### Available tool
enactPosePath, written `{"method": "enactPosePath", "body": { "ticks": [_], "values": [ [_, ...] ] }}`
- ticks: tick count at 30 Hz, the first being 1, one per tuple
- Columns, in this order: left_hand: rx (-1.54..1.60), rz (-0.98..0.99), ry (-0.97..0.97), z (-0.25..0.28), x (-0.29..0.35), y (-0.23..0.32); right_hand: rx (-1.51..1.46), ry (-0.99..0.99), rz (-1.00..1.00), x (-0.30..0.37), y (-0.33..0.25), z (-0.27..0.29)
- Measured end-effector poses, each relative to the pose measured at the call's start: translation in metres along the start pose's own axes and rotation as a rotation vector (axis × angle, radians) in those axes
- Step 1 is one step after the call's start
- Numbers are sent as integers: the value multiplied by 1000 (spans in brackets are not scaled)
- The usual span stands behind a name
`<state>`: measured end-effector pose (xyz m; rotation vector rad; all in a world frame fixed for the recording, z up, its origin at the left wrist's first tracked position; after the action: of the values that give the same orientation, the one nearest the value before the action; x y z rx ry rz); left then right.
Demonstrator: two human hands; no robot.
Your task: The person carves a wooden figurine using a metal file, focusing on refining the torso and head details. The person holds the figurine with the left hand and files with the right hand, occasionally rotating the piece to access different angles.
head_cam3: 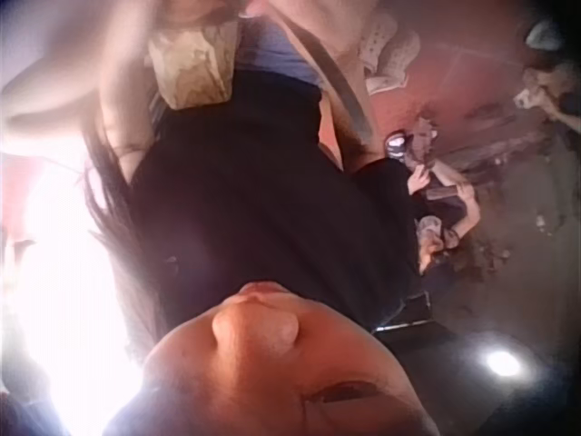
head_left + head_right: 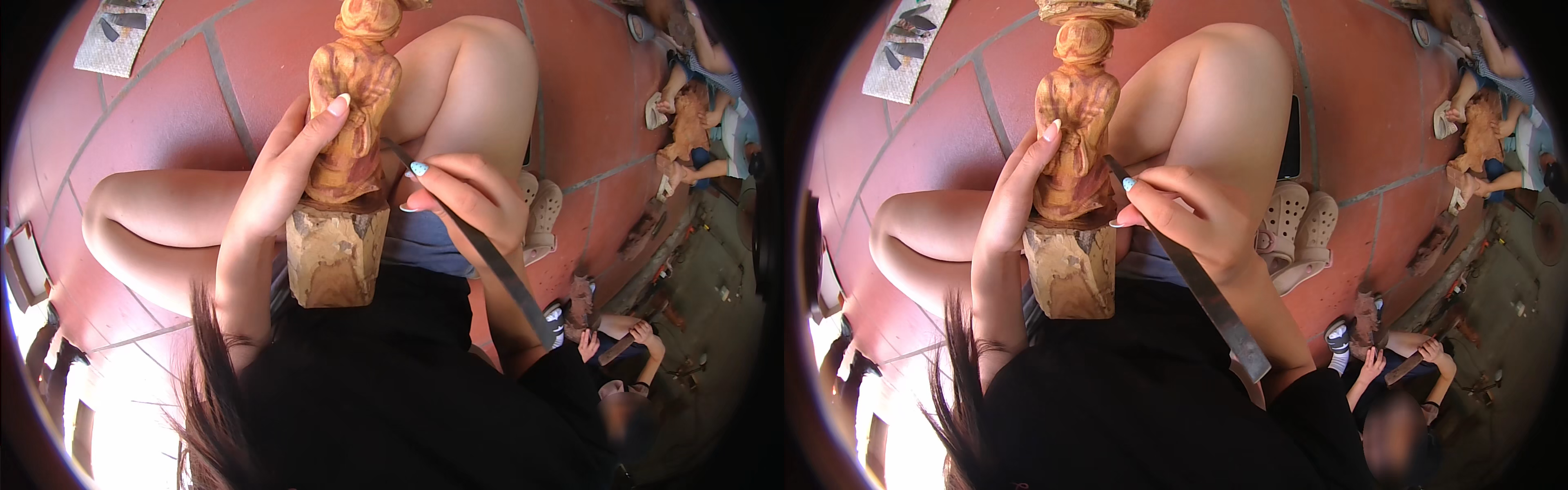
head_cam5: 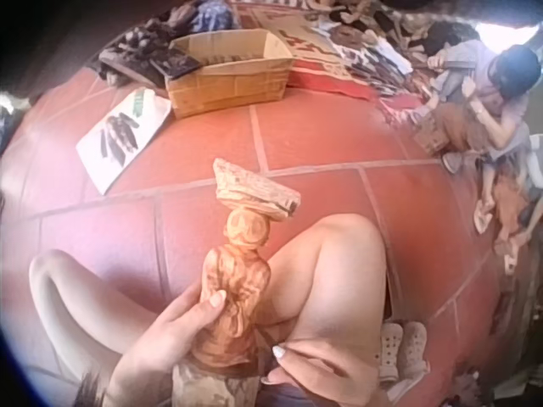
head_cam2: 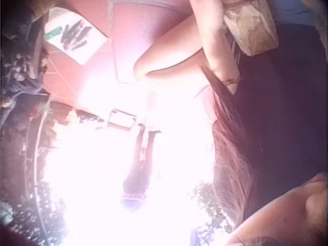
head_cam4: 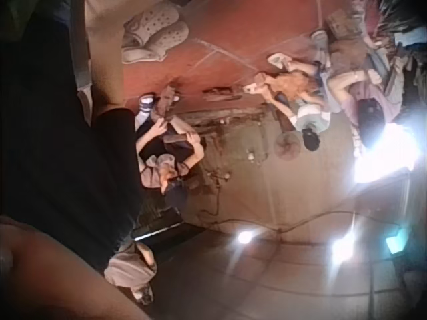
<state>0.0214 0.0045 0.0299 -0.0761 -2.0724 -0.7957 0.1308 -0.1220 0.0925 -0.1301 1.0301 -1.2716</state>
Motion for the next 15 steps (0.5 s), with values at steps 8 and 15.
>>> {"method": "enactPosePath", "body": {
  "ticks": [8,15],
  "values": [
    [42,-31,-39,0,2,-1,70,-98,145,-20,-9,-2],
    [40,-28,-51,4,-2,-4,77,-103,154,-19,-12,-6]
  ]
}}
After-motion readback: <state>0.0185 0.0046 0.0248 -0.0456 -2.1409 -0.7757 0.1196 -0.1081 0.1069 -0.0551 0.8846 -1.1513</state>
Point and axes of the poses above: each hand's wrist, its own x-axis away from the middle knuckle, its own z-axis out of the back of the hand, y = z × x, the point moved 6 cm from there along -x, towards the middle knuckle, and after that the axes turned 15 degrees about z, right-handed, at the moved point
